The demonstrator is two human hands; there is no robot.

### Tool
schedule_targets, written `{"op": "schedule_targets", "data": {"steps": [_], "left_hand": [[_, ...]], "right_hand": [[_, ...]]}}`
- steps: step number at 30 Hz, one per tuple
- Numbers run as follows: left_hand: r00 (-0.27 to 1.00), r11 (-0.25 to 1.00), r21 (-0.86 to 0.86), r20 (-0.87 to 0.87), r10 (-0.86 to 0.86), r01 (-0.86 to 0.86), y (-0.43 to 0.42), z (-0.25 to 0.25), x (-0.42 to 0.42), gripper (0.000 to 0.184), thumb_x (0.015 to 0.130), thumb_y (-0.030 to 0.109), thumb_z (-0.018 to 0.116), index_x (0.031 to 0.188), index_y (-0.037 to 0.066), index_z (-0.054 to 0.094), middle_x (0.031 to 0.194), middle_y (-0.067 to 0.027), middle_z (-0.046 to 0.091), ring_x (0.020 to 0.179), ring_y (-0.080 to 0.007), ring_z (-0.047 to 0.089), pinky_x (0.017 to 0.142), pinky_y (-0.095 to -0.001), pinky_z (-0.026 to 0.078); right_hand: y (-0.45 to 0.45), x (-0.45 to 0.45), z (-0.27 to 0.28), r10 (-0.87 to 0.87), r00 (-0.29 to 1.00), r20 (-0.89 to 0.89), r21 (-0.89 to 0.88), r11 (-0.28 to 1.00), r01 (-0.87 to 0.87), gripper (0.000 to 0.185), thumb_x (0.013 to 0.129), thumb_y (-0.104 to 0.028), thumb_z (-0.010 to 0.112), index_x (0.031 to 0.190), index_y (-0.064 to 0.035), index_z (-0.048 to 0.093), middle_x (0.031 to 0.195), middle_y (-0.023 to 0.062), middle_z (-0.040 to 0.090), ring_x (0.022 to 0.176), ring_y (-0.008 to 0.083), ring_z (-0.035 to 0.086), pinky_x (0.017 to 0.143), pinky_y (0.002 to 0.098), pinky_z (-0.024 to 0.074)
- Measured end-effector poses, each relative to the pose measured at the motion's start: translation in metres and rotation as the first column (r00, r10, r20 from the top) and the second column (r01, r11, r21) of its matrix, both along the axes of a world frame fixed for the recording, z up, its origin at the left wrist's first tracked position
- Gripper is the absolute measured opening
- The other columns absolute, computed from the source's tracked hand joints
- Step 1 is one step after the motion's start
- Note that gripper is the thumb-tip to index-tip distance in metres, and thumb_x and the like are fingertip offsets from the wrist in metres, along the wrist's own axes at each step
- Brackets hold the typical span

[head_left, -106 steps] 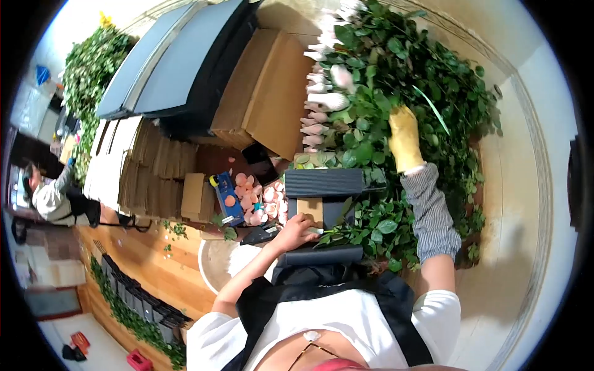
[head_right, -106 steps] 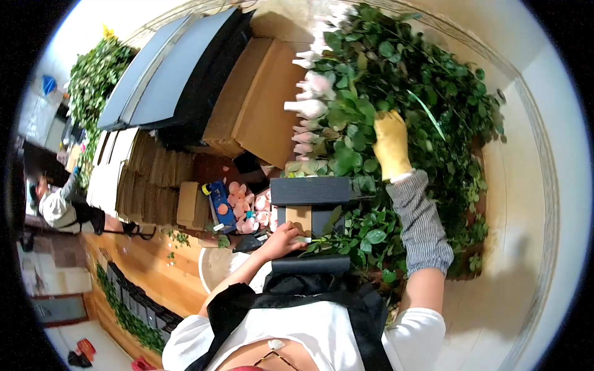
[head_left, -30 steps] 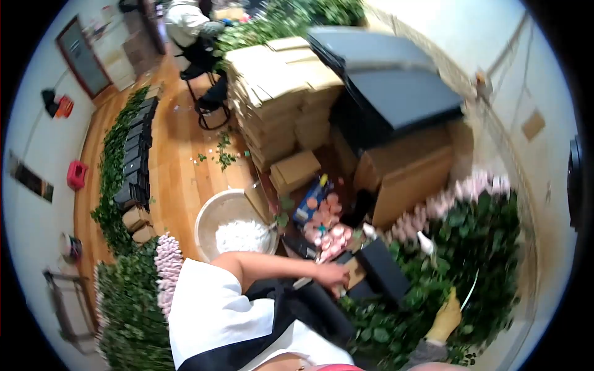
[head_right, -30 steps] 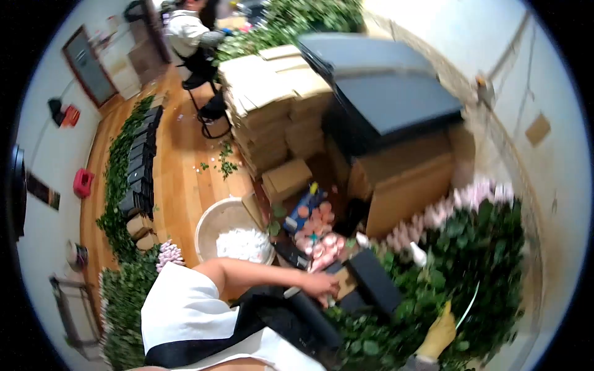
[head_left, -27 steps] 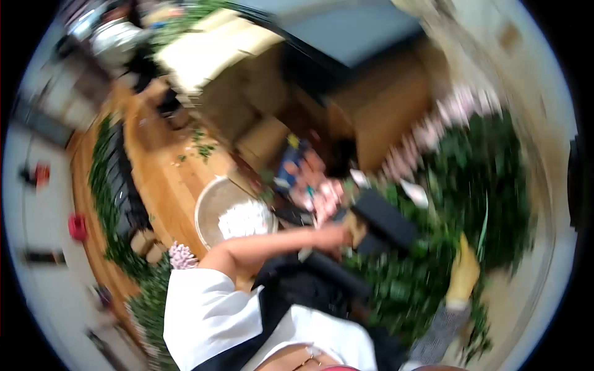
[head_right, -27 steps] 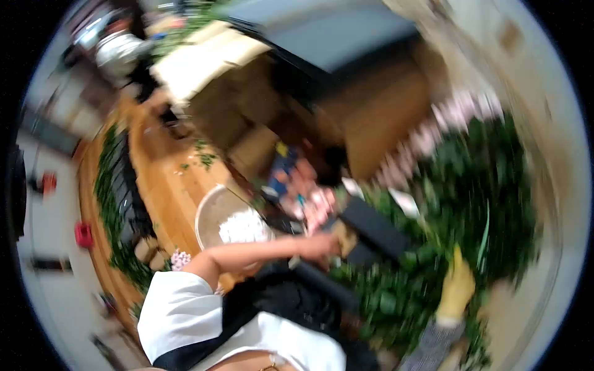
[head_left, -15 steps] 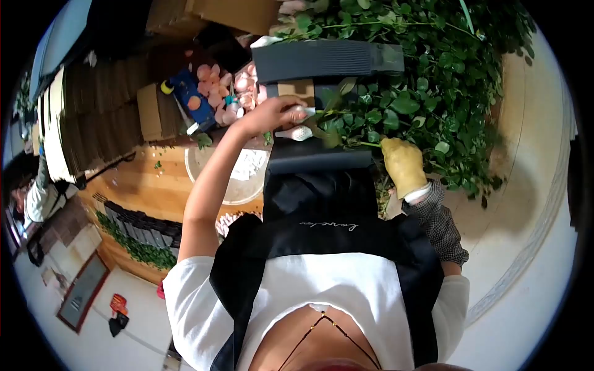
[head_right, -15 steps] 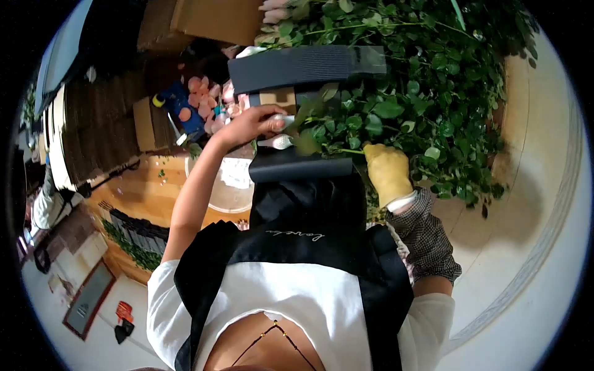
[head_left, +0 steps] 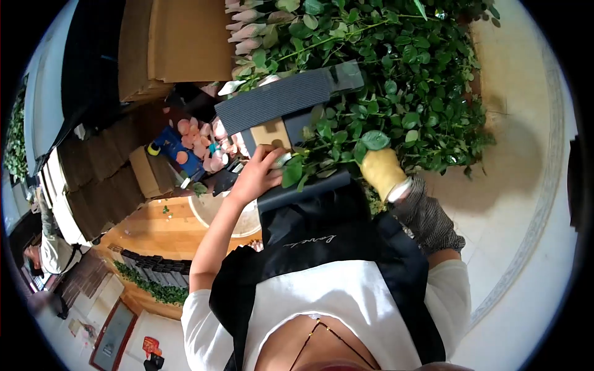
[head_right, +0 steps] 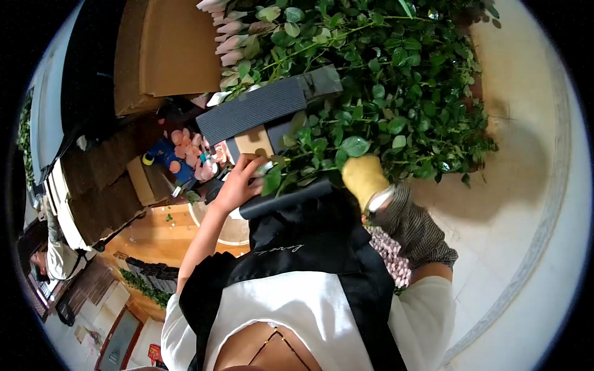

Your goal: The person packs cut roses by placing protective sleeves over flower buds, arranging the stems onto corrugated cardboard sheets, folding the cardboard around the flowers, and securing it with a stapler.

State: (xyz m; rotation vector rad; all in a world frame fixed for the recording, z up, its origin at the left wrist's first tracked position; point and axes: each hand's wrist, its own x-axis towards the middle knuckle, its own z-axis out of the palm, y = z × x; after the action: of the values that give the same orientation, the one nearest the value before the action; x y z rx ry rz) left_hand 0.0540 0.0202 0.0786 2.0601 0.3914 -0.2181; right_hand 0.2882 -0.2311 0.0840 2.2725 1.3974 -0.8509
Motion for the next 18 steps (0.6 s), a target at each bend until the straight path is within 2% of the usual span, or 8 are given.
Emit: {"op": "schedule_targets", "data": {"steps": [3, 6, 8, 10, 11, 12, 16, 18], "left_hand": [[0.993, 0.996, 0.062, 0.104, 0.051, -0.058, 0.000, -0.003, 0.000, 0.065, 0.077, 0.004, 0.080, 0.137, 0.009, 0.056, 0.127, -0.0154, 0.050, 0.105, -0.0350, 0.062, 0.088, -0.0417, 0.054], [0.977, 0.982, 0.070, 0.136, 0.167, -0.177, -0.001, -0.012, 0.001, 0.053, 0.083, 0.017, 0.080, 0.131, 0.008, 0.060, 0.123, -0.0155, 0.054, 0.102, -0.0378, 0.063, 0.082, -0.0435, 0.056], [0.987, 0.968, 0.207, 0.105, 0.119, -0.139, -0.004, -0.002, 0.008, 0.045, 0.085, 0.021, 0.077, 0.127, 0.010, 0.063, 0.120, -0.0128, 0.056, 0.101, -0.0365, 0.061, 0.082, -0.0443, 0.054], [0.992, 0.891, 0.447, 0.126, 0.029, -0.083, 0.000, -0.002, 0.011, 0.040, 0.085, 0.024, 0.076, 0.122, 0.013, 0.066, 0.115, -0.0103, 0.058, 0.101, -0.0338, 0.059, 0.083, -0.0438, 0.051], [0.975, 0.879, 0.452, 0.218, 0.053, -0.149, 0.000, -0.007, 0.013, 0.038, 0.083, 0.023, 0.076, 0.118, 0.013, 0.067, 0.111, -0.0098, 0.059, 0.099, -0.0320, 0.056, 0.086, -0.0436, 0.049], [0.957, 0.859, 0.474, 0.283, 0.061, -0.195, 0.001, -0.014, 0.014, 0.036, 0.083, 0.022, 0.076, 0.116, 0.010, 0.068, 0.109, -0.0102, 0.060, 0.097, -0.0327, 0.057, 0.084, -0.0435, 0.049], [0.972, 0.917, 0.379, 0.234, 0.035, -0.124, -0.003, -0.014, 0.009, 0.033, 0.082, 0.018, 0.076, 0.113, 0.008, 0.068, 0.107, -0.0107, 0.060, 0.096, -0.0322, 0.058, 0.085, -0.0420, 0.050], [0.973, 0.962, 0.265, 0.229, 0.009, -0.071, -0.002, -0.002, 0.006, 0.048, 0.079, 0.024, 0.081, 0.122, 0.006, 0.066, 0.117, -0.0122, 0.058, 0.103, -0.0350, 0.056, 0.091, -0.0445, 0.048]], "right_hand": [[0.017, -0.001, 0.026, 0.117, 0.937, 0.330, 0.283, 0.934, -0.217, 0.010, 0.078, -0.011, 0.063, 0.077, -0.0100, 0.074, 0.076, 0.0070, 0.072, 0.070, 0.0250, 0.070, 0.065, 0.0404, 0.0559], [0.009, 0.028, -0.036, -0.001, 0.996, -0.091, 0.728, 0.682, 0.068, 0.019, 0.083, -0.016, 0.066, 0.100, -0.0067, 0.069, 0.088, 0.0128, 0.070, 0.078, 0.0334, 0.067, 0.071, 0.0412, 0.0548], [-0.009, 0.039, -0.064, -0.117, 0.857, -0.502, 0.571, 0.700, 0.430, 0.024, 0.087, -0.023, 0.069, 0.103, -0.0050, 0.068, 0.096, 0.0164, 0.069, 0.087, 0.0384, 0.065, 0.078, 0.0441, 0.0547], [0.006, 0.058, -0.008, 0.134, 0.947, -0.291, 0.399, 0.917, -0.007, 0.033, 0.090, -0.029, 0.070, 0.111, -0.0033, 0.066, 0.102, 0.0179, 0.069, 0.093, 0.0392, 0.065, 0.085, 0.0470, 0.0533], [0.034, 0.073, 0.045, 0.046, 0.824, -0.564, 0.124, 0.992, 0.030, 0.046, 0.091, -0.034, 0.071, 0.124, -0.0032, 0.061, 0.116, 0.0197, 0.068, 0.105, 0.0389, 0.065, 0.092, 0.0459, 0.0526], [0.037, 0.087, 0.059, 0.143, 0.759, -0.635, 0.263, 0.964, 0.038, 0.049, 0.093, -0.031, 0.069, 0.134, -0.0064, 0.057, 0.129, 0.0195, 0.064, 0.115, 0.0373, 0.063, 0.098, 0.0441, 0.0516], [0.124, 0.135, 0.068, 0.180, 0.921, -0.346, 0.690, 0.713, 0.120, 0.049, 0.093, -0.018, 0.068, 0.141, -0.0109, 0.055, 0.140, 0.0152, 0.060, 0.128, 0.0328, 0.057, 0.108, 0.0453, 0.0458], [0.178, 0.148, 0.038, 0.163, 0.980, 0.113, 0.811, 0.555, -0.186, 0.052, 0.090, -0.015, 0.071, 0.140, -0.0133, 0.057, 0.140, 0.0130, 0.061, 0.130, 0.0322, 0.056, 0.109, 0.0451, 0.0450]]}}
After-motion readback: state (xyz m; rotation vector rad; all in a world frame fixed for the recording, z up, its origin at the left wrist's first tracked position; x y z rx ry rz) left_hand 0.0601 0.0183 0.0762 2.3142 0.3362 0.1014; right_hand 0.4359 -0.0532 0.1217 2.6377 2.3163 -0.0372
